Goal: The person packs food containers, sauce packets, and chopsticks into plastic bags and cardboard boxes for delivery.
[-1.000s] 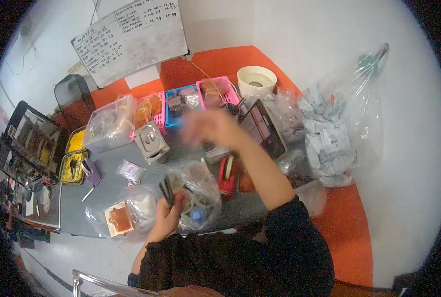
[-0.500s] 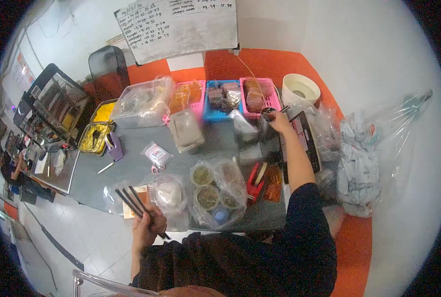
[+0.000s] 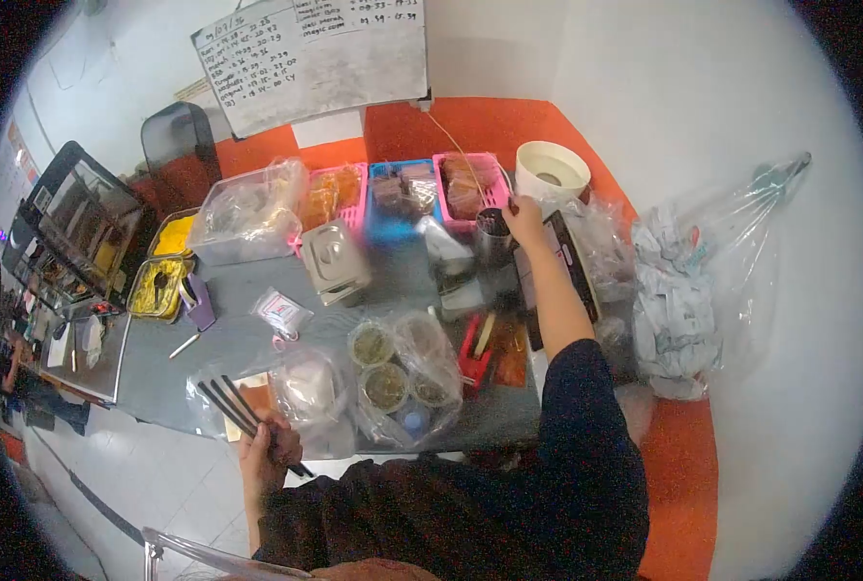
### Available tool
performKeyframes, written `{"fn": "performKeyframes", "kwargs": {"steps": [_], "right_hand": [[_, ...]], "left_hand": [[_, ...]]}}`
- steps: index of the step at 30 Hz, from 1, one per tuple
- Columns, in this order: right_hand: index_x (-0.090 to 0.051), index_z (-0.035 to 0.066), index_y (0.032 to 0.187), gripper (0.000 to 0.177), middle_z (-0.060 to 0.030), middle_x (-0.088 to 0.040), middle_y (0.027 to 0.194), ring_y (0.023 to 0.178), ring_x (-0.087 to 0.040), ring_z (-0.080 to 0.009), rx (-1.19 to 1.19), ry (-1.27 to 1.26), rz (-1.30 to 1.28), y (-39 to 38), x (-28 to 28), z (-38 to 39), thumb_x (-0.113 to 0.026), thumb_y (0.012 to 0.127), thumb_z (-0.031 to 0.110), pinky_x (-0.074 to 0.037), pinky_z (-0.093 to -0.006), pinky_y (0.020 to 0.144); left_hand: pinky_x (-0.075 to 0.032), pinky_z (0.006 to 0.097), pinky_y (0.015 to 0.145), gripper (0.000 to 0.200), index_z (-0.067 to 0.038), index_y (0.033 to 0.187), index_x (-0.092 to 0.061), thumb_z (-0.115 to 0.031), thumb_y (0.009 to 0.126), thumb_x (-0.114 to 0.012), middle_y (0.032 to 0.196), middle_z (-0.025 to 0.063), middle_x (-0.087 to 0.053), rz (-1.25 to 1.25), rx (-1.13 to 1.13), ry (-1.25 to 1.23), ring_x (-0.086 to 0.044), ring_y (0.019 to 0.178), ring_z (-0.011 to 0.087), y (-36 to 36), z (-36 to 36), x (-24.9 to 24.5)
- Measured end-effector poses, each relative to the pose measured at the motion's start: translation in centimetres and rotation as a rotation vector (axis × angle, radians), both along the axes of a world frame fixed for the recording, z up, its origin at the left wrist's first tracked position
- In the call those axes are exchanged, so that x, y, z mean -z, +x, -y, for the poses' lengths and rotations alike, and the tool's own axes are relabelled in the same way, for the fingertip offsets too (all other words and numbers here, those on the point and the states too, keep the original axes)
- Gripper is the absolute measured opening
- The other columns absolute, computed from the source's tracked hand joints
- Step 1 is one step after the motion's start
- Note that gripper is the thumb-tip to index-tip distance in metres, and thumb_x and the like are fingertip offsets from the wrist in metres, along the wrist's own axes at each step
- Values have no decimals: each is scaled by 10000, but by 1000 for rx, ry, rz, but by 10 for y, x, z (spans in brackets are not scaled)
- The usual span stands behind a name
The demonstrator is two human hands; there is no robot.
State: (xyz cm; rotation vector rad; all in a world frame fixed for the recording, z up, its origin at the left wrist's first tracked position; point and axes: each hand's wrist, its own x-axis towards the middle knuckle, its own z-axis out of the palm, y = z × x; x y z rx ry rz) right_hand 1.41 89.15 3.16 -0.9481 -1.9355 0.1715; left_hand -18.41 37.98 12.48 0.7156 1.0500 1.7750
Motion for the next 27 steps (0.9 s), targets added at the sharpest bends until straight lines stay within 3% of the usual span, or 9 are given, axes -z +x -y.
{"fn": "performKeyframes", "kwargs": {"steps": [5, 9, 13, 14, 16, 18, 20, 23, 27], "right_hand": [[-596, -13, 774, 194, -178, -566, 708, 666, -561, -293, -49, -162, 18, 7, -28, 0, -639, 704, 162, -428, -356, 598], [-579, -22, 769, 182, -122, -580, 705, 627, -552, -174, -68, 183, -154, 1, -118, 75, -605, 764, 158, -426, -279, 559], [-604, -9, 845, 147, -38, -606, 755, 689, -574, -101, -755, -529, -327, -21, -158, 243, -626, 757, 107, -453, -240, 620], [-597, 1, 874, 177, -55, -609, 788, 679, -582, -103, -820, -218, 24, -20, -175, 280, -638, 753, 124, -465, -241, 608], [-583, 10, 910, 189, -56, -610, 794, 655, -580, -99, -1070, -85, -97, -37, -149, 313, -608, 785, 151, -468, -228, 569], [-575, 14, 927, 184, -54, -608, 795, 642, -578, -96, -979, -281, -380, -34, -121, 301, -562, 817, 161, -461, -221, 548], [-560, 14, 946, 235, -58, -608, 813, 623, -570, -74, -612, -583, -705, -26, -97, 266, -444, 882, 208, -442, -186, 509], [-481, 35, 1114, 368, -179, -528, 1090, 876, -576, -328, 138, -313, 34, -8, -10, 162, -462, 845, 286, -465, -396, 734], [-379, 60, 1221, 467, -227, -333, 1281, 999, -492, -410, 282, -562, 264, -4, 57, 118, -426, 847, 335, -406, -461, 827]], "left_hand": [[-213, 237, 409, 303, -8, 904, -463, -308, 878, -436, 507, -27, -285, -29, -3, -8, -268, 428, 78, 2, 0, -3], [-224, 221, 434, 273, 4, 955, -445, -260, 885, -432, 570, -18, -315, -42, -27, 18, -278, 470, 70, 2, -10, 1], [-267, 194, 494, 348, -6, 1082, -418, -151, 800, -560, 651, -16, -394, -397, -80, 43, -341, 553, 55, 18, -48, 0], [-282, 190, 512, 379, -10, 1092, -421, -122, 772, -591, 673, -12, -423, -516, -55, 11, -364, 576, 51, 24, -57, -5], [-309, 195, 533, 372, -12, 1066, -451, -98, 749, -624, 705, 0, -472, -714, -25, 53, -398, 597, 58, 24, -72, 18], [-341, 212, 543, 241, -2, 970, -493, -90, 772, -597, 710, 24, -504, -819, 50, -48, -436, 608, 89, 20, -67, 20], [-318, 213, 507, 154, -1, 862, -502, -138, 811, -550, 650, 33, -483, -309, 17, -210, -412, 564, 100, 20, -54, 18], [-223, 217, 434, 271, -56, 676, -406, -251, 848, -482, 590, 24, -369, -211, 41, -18, -313, 486, 98, 5, -42, 25], [-297, 232, 502, 408, -47, 654, -365, -399, 851, -427, 630, 92, -388, -398, 52, 169, -377, 561, 157, -4, -38, 27]]}}
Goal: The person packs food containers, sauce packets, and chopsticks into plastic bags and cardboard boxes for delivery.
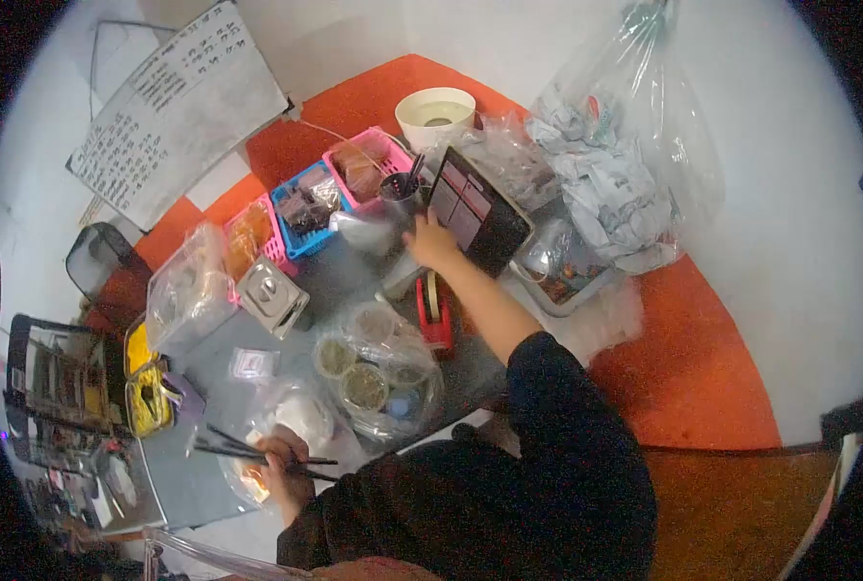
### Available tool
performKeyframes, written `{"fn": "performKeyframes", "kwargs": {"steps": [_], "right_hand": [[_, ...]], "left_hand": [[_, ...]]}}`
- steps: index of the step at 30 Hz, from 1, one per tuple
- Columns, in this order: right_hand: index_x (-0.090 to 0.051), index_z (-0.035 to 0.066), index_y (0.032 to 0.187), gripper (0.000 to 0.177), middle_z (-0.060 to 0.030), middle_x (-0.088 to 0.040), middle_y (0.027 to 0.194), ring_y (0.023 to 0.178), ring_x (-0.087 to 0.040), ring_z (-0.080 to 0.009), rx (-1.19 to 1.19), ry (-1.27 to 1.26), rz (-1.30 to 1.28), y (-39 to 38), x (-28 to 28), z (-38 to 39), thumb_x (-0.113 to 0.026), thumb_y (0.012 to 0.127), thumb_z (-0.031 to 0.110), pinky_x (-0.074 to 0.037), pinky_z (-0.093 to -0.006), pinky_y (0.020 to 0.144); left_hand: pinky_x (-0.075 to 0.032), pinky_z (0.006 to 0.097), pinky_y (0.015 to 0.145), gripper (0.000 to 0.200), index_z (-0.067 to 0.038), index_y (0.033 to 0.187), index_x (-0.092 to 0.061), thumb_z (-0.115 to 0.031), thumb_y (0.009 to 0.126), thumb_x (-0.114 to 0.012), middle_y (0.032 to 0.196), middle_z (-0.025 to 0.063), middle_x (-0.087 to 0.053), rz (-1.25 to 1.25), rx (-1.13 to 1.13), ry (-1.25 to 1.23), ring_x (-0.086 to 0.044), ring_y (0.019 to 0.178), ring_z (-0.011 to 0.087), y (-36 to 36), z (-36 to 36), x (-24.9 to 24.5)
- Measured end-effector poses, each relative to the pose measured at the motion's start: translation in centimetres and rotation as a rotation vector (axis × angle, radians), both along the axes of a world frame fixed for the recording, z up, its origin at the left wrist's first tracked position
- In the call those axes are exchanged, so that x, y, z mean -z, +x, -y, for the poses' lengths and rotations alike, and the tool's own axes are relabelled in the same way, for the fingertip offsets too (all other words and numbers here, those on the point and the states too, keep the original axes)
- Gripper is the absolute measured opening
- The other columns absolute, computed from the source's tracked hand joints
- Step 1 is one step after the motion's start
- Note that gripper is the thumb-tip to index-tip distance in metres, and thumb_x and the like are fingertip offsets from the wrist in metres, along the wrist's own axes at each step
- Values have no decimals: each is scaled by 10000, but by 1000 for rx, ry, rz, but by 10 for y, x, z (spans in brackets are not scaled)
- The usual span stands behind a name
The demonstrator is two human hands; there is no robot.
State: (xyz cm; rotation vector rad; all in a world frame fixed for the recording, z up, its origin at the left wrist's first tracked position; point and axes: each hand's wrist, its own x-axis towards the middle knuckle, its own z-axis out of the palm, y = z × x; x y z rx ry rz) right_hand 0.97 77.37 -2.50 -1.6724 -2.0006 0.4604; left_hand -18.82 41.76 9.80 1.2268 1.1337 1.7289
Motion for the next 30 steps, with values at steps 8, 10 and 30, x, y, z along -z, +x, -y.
{"fn": "performKeyframes", "kwargs": {"steps": [8, 10, 30], "right_hand": [[-295, 82, 1280, 541, -236, -163, 1356, 1032, -468, -413, 178, 178, -65, 10, 2, 6, -426, 848, 379, -429, -447, 816], [-292, 89, 1283, 542, -230, -153, 1362, 1001, -491, -410, 94, 123, -39, 11, -7, 12, -425, 848, 383, -441, -447, 795], [-304, 90, 1292, 576, -200, -159, 1377, 978, -523, -383, 1, -114, 213, 7, 14, 4, -352, 849, 455, -437, -438, 803]], "left_hand": [[-392, 313, 548, 412, -40, 686, -360, -404, 840, -475, 638, 118, -400, 246, 144, -163, -432, 580, 206, -7, 9, -1], [-391, 314, 522, 407, -50, 674, -343, -394, 839, -488, 634, 108, -397, 233, 133, -135, -422, 544, 195, -9, 8, -1], [-274, 263, 453, 380, -72, 667, -333, -363, 843, -502, 621, 60, -354, 289, 31, -196, -330, 495, 129, -13, 18, 3]]}}
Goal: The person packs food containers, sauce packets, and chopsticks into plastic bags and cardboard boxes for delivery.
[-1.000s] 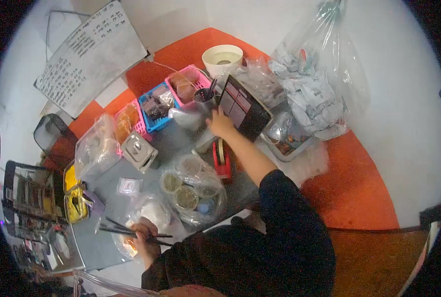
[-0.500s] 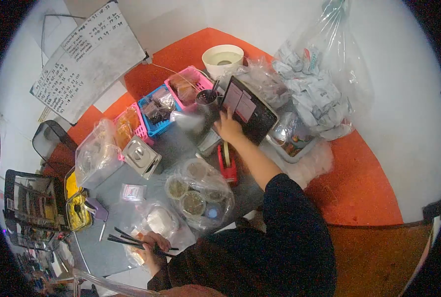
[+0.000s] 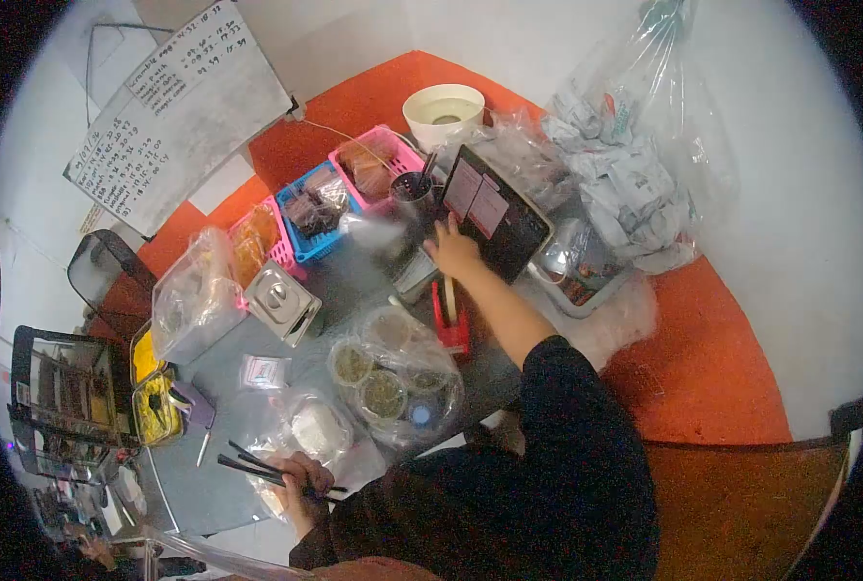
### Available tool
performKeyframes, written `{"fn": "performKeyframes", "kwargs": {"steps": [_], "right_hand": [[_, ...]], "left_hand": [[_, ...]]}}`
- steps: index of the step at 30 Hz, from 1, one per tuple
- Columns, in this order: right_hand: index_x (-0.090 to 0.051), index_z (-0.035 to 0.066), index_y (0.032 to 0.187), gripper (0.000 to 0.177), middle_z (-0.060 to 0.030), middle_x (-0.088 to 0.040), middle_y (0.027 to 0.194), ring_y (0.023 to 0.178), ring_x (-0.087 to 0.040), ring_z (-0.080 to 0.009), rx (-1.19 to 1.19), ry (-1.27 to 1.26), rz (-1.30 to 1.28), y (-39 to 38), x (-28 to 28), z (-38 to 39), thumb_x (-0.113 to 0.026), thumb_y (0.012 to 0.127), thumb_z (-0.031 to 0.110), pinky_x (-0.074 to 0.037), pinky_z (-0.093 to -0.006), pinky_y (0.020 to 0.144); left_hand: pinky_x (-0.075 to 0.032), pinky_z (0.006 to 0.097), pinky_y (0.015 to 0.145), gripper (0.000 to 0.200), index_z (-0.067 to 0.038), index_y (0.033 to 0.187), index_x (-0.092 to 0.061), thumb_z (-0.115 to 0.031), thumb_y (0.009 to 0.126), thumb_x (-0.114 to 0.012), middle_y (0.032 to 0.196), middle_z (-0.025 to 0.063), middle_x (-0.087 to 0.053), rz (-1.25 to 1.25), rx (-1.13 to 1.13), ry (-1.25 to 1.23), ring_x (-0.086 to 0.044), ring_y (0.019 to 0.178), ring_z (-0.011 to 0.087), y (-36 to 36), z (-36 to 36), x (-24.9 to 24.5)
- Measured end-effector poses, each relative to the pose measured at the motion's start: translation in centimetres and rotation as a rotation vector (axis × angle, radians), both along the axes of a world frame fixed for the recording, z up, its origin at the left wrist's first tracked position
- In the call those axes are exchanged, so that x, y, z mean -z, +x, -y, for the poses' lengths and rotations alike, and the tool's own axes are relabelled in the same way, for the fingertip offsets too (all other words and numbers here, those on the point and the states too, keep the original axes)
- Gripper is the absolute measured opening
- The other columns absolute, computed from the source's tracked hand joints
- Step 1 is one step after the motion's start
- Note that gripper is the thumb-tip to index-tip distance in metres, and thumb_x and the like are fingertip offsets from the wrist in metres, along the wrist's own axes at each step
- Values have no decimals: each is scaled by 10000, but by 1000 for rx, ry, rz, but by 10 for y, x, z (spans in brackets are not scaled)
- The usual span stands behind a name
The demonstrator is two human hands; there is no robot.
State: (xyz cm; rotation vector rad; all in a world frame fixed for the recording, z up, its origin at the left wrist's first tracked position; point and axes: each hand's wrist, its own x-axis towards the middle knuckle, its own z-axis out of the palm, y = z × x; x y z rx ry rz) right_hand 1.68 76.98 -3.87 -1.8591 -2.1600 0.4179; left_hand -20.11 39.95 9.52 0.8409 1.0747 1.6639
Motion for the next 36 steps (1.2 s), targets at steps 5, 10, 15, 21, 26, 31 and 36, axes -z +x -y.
{"fn": "performKeyframes", "kwargs": {"steps": [5, 10, 15, 21, 26, 31, 36], "right_hand": [[-336, 83, 1268, 545, -202, -217, 1356, 981, -523, -369, -47, 76, -132, -6, -24, 15, -369, 850, 431, -435, -433, 807], [-348, 62, 1253, 541, -213, -273, 1326, 976, -527, -362, -124, 169, -216, -15, -52, 49, -375, 850, 422, -441, -428, 797], [-349, 47, 1248, 550, -227, -259, 1328, 984, -522, -365, -33, 81, -72, -11, -33, 27, -364, 852, 428, -439, -428, 796], [-332, 59, 1266, 566, -224, -166, 1367, 1014, -508, -361, 2, -33, 19, -13, -20, 7, -350, 853, 446, -425, -436, 813], [-272, 74, 1305, 598, -222, -140, 1375, 1053, -486, -351, 35, -82, 58, -13, -18, 1, -332, 855, 462, -428, -434, 805], [-252, 85, 1317, 606, -217, -126, 1381, 1034, -502, -348, 32, -74, 82, -14, -11, -4, -318, 856, 473, -442, -428, 782], [-239, 86, 1322, 616, -209, -119, 1385, 1012, -520, -343, 33, -97, 85, -14, -14, -5, -313, 856, 482, -450, -426, 765]], "left_hand": [[-274, 267, 446, 379, -67, 671, -340, -363, 839, -507, 627, 56, -346, 3, 55, 40, -329, 493, 129, -4, 1, -1], [-289, 267, 449, 390, -60, 676, -346, -378, 841, -499, 634, 54, -345, 21, 61, 66, -341, 500, 133, -4, 2, -5], [-296, 264, 457, 386, -54, 689, -358, -380, 841, -498, 640, 52, -346, 16, 86, 107, -349, 510, 136, -4, 7, -3], [-285, 267, 466, 352, -54, 705, -376, -353, 847, -496, 646, 49, -352, 49, 77, 66, -353, 513, 135, -2, 10, -3], [-284, 267, 470, 354, -55, 706, -379, -358, 845, -498, 642, 54, -351, 46, 82, 56, -353, 513, 134, -4, 11, 4], [-287, 266, 473, 365, -56, 695, -370, -363, 841, -505, 642, 55, -351, 58, 36, 22, -351, 514, 134, -2, 13, 6], [-290, 266, 477, 373, -56, 688, -363, -365, 839, -507, 649, 57, -349, 54, 23, 4, -349, 520, 136, 0, 12, 5]]}}
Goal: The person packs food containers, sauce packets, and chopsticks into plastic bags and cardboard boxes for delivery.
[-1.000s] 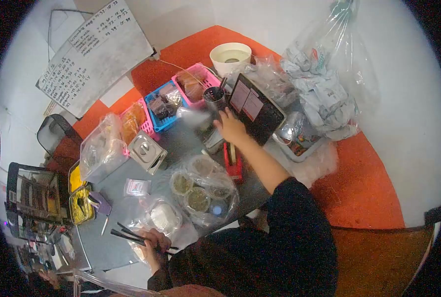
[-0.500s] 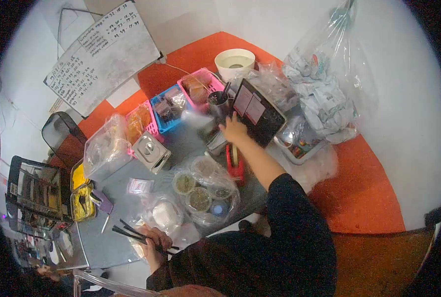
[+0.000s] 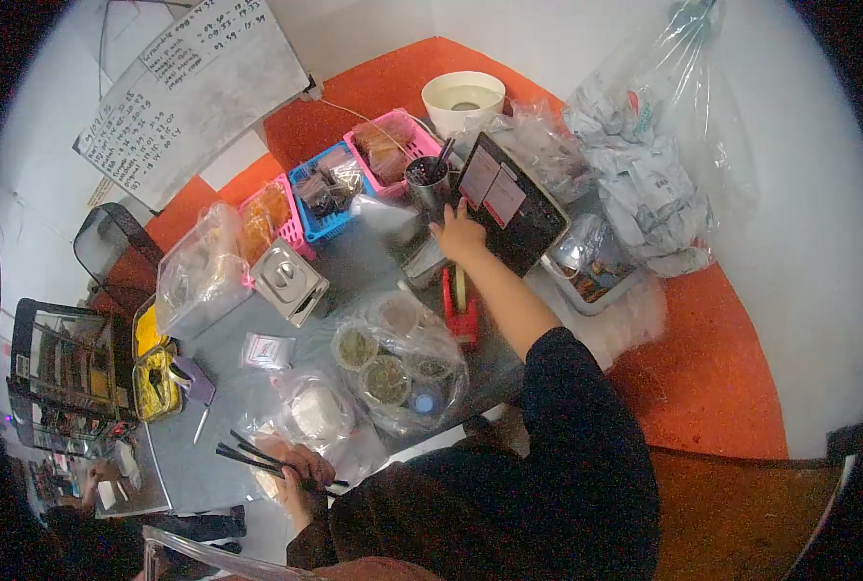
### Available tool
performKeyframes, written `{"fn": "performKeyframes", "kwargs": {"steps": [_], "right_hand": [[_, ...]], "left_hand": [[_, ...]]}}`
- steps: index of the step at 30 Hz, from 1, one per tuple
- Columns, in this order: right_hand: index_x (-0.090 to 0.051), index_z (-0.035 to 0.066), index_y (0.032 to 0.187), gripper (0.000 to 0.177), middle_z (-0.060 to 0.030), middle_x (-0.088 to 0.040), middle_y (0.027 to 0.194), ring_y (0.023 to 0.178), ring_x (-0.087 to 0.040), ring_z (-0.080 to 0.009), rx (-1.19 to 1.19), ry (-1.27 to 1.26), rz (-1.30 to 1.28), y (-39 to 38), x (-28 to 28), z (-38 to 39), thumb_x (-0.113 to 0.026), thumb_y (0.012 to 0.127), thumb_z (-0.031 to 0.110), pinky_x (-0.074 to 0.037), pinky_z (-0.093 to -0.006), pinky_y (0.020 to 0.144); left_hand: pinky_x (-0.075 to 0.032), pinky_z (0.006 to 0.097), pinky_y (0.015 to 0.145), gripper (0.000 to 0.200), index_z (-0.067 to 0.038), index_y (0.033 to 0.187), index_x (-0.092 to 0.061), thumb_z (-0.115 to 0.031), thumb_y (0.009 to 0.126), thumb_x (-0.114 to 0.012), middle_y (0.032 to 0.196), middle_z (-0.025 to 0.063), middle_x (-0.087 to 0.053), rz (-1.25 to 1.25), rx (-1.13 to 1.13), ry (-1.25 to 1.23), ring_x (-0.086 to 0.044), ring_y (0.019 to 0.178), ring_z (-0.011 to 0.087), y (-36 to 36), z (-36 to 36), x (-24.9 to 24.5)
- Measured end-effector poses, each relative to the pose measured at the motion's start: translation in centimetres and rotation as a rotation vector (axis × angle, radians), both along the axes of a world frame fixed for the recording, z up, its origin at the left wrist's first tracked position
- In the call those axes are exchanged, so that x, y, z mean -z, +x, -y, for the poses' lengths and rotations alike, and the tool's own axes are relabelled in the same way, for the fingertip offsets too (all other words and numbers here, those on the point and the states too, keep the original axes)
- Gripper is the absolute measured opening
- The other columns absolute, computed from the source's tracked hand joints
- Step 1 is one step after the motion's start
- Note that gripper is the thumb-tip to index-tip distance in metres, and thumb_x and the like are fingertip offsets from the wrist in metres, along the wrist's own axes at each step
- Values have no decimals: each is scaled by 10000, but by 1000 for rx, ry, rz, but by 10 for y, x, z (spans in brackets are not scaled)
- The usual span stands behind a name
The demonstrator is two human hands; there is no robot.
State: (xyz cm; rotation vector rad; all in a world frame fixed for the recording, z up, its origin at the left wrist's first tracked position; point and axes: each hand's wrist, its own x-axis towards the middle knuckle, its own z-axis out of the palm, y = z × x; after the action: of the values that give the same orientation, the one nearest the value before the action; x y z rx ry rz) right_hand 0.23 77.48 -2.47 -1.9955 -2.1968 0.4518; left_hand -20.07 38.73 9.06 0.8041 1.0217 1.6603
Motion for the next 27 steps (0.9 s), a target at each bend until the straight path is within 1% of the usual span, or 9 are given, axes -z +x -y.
{"fn": "performKeyframes", "kwargs": {"steps": [9, 13, 15, 16, 17, 18, 20, 23, 27], "right_hand": [[-258, 101, 1315, 614, -196, -98, 1394, 991, -533, -340, 44, -8, 17, 2, 1, -2, -318, 849, 496, -448, -419, 778], [-470, 43, 1109, 441, -166, -499, 1127, 885, -567, -309, -114, 275, -301, -8, -57, 48, -431, 848, 397, -460, -397, 718], [-532, 34, 955, 295, -121, -567, 917, 748, -578, -264, -481, 368, -724, -14, -91, 109, -519, 826, 299, -461, -361, 656], [-571, 33, 849, 243, -155, -560, 954, 848, -554, -280, -583, -36, -883, -17, -133, 159, -531, 813, 269, -434, -373, 739], [-566, 38, 910, 260, -152, -558, 963, 916, -532, -271, -810, -255, -804, -20, -160, 191, -547, 805, 275, -416, -351, 780], [-531, 36, 1024, 323, -161, -551, 968, 946, -521, -284, -933, -360, -827, -27, -165, 223, -569, 793, 258, -405, -359, 805], [-457, 75, 1156, 432, -140, -516, 1073, 909, -559, -248, -1242, -44, -911, -54, -144, 259, -588, 790, 264, -435, -323, 755], [-429, 58, 1185, 443, -154, -515, 1072, 1013, -511, -272, -1262, -402, -1096, -73, -157, 275, -570, 797, 220, -408, -342, 815], [-517, 14, 1031, 316, -156, -571, 937, 878, -565, -283, -1262, -367, -864, -82, -149, 290, -607, 763, 156, -431, -356, 738]], "left_hand": [[-288, 267, 479, 365, -53, 703, -365, -362, 841, -503, 649, 57, -341, 4, 19, 13, -346, 525, 135, 0, 0, 3], [-319, 277, 537, 388, -42, 705, -389, -394, 843, -475, 674, 74, -374, -46, 12, -15, -377, 573, 156, 1, -2, -2], [-342, 283, 587, 418, -36, 713, -405, -429, 842, -457, 702, 88, -404, -70, -4, -19, -408, 619, 171, 3, -7, -6], [-347, 312, 633, 456, -44, 689, -401, -474, 838, -434, 716, 100, -432, -328, -114, 36, -420, 656, 184, 5, -15, -13], [-352, 341, 679, 495, -52, 664, -396, -518, 833, -410, 729, 112, -461, -584, -226, 90, -431, 694, 197, 6, -19, -18], [-319, 369, 823, 558, -32, 699, -465, -565, 827, -357, 944, 152, -480, -551, -179, 105, -426, 836, 216, 3, -19, -16], [-306, 383, 856, 571, -25, 745, -505, -573, 820, -360, 1036, 161, -443, -600, -230, 109, -408, 913, 234, 8, -23, -23], [-280, 408, 906, 590, -28, 884, -553, -582, 810, -364, 1181, 172, -366, -826, -240, 134, -366, 1038, 271, 2, -16, -33], [-241, 427, 929, 538, -12, 1054, -547, -473, 838, -374, 1250, 208, -286, -1194, -111, 62, -322, 1093, 339, -10, 4, -47]]}}
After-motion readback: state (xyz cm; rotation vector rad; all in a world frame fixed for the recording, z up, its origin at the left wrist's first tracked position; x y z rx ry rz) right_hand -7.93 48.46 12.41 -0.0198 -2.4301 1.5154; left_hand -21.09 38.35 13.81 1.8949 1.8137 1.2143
